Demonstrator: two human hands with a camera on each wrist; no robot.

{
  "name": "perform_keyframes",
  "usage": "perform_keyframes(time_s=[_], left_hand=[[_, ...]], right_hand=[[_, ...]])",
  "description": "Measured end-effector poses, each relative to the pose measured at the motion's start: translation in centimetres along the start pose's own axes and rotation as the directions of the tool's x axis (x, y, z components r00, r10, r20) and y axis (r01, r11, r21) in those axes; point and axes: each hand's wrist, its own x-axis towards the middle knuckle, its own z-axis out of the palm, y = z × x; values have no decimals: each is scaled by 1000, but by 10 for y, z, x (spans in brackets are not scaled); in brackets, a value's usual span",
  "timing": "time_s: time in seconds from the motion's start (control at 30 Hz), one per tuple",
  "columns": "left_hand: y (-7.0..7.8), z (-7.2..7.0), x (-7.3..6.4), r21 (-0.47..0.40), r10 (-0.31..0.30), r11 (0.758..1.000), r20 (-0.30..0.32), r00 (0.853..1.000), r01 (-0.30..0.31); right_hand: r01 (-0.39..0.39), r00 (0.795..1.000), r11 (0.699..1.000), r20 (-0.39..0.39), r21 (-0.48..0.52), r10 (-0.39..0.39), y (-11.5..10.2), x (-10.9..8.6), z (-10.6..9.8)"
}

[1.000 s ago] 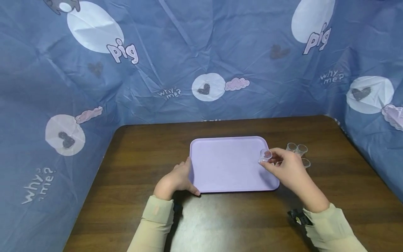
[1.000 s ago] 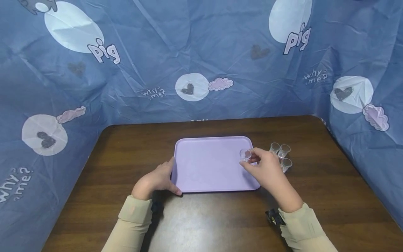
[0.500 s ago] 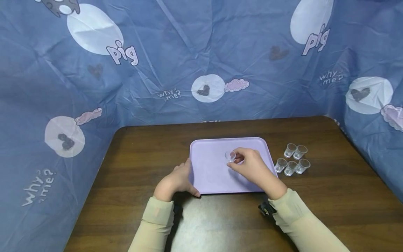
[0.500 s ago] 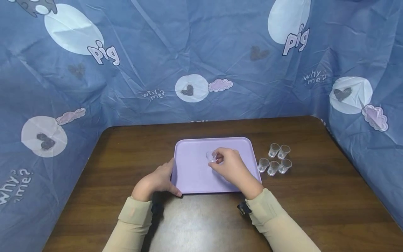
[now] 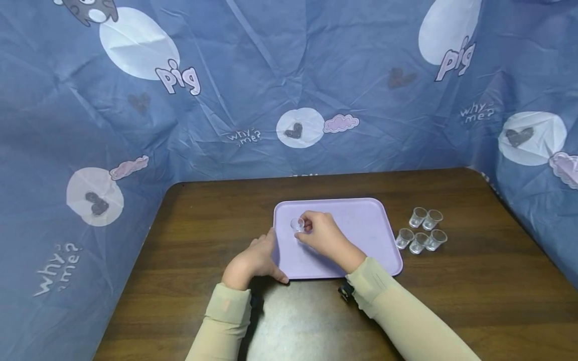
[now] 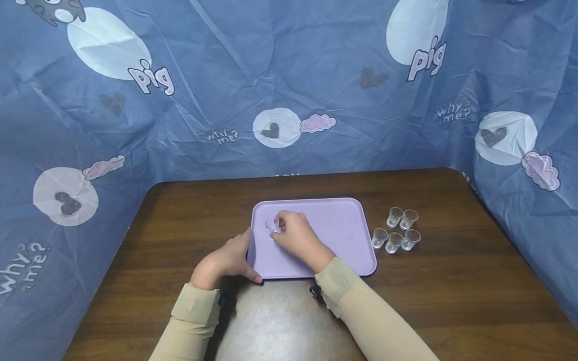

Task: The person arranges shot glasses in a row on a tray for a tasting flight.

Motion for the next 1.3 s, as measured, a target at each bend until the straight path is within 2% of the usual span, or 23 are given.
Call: perform_keyframes(time_s=[0.17, 0.37, 0.63, 0.8, 1.0, 1.13, 1.3], left_hand=[[-1, -1, 0, -7, 12, 1000, -4, 1000, -12], [-1, -2, 0, -8, 3, 1000, 3, 1000, -3], [-1, -2, 1, 3, -5, 1000, 7, 1000, 4], [-1, 0, 1, -11, -3, 1000, 5, 1000, 3], [-2, 1, -1, -26, -10, 1000, 2, 1000, 10], [-3, 1, -1, -19, -15, 1000, 5, 1000, 15], [-3, 0, 1, -7, -16, 1000, 5, 1000, 16]], right_hand=[[22, 1000, 999, -3, -29, -22, 3, 9, 14], [5, 1000, 1000, 10, -17, -5, 6, 13, 23], [-21, 1000, 1000, 9, -8, 21, 7, 13, 27], [-50, 998, 999, 48, 2, 50, 5, 12, 26], [-72, 994, 997, 88, 23, 70, 5, 8, 17], [-88, 994, 996, 59, 14, 87, 5, 4, 4], [-101, 995, 995, 17, 11, 101, 3, -5, -22]])
